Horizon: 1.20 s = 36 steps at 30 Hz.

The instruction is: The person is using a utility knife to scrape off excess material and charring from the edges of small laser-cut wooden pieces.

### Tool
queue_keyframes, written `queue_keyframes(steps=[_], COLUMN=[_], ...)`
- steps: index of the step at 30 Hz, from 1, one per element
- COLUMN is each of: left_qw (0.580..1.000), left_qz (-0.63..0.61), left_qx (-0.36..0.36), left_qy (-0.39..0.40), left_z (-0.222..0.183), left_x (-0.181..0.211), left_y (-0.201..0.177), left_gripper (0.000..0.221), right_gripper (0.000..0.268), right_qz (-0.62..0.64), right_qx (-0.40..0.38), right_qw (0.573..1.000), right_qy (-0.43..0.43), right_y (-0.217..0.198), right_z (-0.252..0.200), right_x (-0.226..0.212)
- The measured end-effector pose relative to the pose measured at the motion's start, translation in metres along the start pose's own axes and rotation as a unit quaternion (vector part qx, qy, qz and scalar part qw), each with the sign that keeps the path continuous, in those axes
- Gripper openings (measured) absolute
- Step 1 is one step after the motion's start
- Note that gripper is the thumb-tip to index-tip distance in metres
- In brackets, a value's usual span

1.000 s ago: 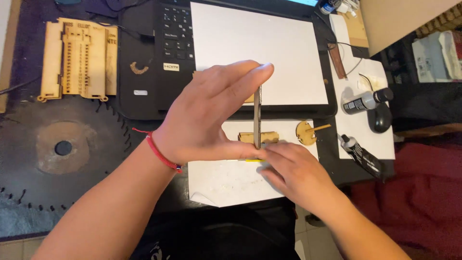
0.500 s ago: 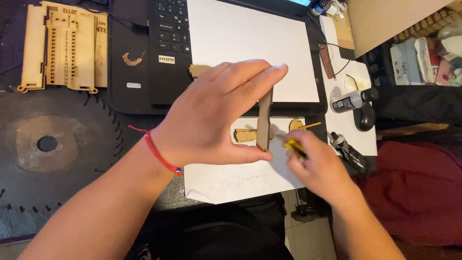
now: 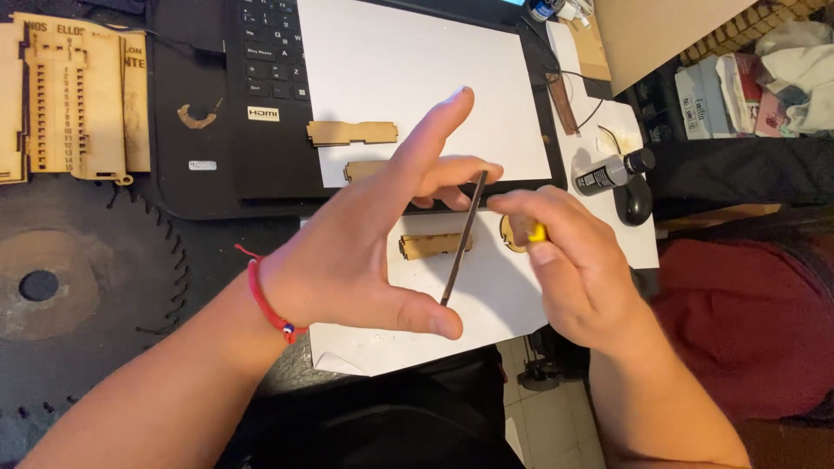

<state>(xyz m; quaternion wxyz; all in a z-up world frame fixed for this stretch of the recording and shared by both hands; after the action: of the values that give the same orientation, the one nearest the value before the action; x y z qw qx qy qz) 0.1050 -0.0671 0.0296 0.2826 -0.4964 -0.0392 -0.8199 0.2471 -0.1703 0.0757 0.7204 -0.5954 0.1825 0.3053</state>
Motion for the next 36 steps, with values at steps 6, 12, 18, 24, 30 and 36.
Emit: queue_keyframes(steps=[6,12,18,24,30,36], left_qw=[0.992,0.986,0.995,0.997,0.998,0.997], left_qz=[-0.126,-0.165,-0.092,-0.054,-0.051,-0.071], left_qx=[-0.020,-0.033,-0.020,-0.023,-0.027,-0.020], left_qy=[-0.007,-0.015,-0.025,-0.040,-0.037,-0.012], left_z=[0.003,0.006,0.004,0.003,0.003,0.005], left_x=[0.001,0.001,-0.004,-0.005,-0.006,-0.003], left_y=[0.006,0.008,0.008,0.008,0.009,0.009], left_gripper=[0.109,0.107,0.105,0.107,0.108,0.109], right_gripper=[0.020,0.037,0.038,0.030,0.030,0.030], right_qz=[-0.073,-0.086,-0.099,-0.001,-0.035,-0.029], right_qx=[0.076,0.079,0.087,0.139,0.140,0.145], right_qw=[0.993,0.993,0.991,0.985,0.985,0.983], right_qy=[0.056,0.007,0.012,0.098,0.093,0.106], right_y=[0.000,0.001,0.003,0.008,0.013,0.013], right_z=[-0.004,-0.004,0.001,-0.006,-0.010,-0.010], right_x=[0.000,-0.004,-0.010,0.002,0.006,0.004])
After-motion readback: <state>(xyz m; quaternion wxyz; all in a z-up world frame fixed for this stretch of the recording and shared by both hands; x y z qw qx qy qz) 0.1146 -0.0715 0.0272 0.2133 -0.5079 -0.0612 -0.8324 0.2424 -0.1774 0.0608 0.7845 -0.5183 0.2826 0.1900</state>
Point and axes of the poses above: each hand's wrist, its own z-axis towards the middle knuckle, its own y-axis out of the palm, x = y × z, the point moved 6 cm from there along z, towards the middle knuckle, and after that the axes turned 6 degrees about z, right-handed, at the moved point
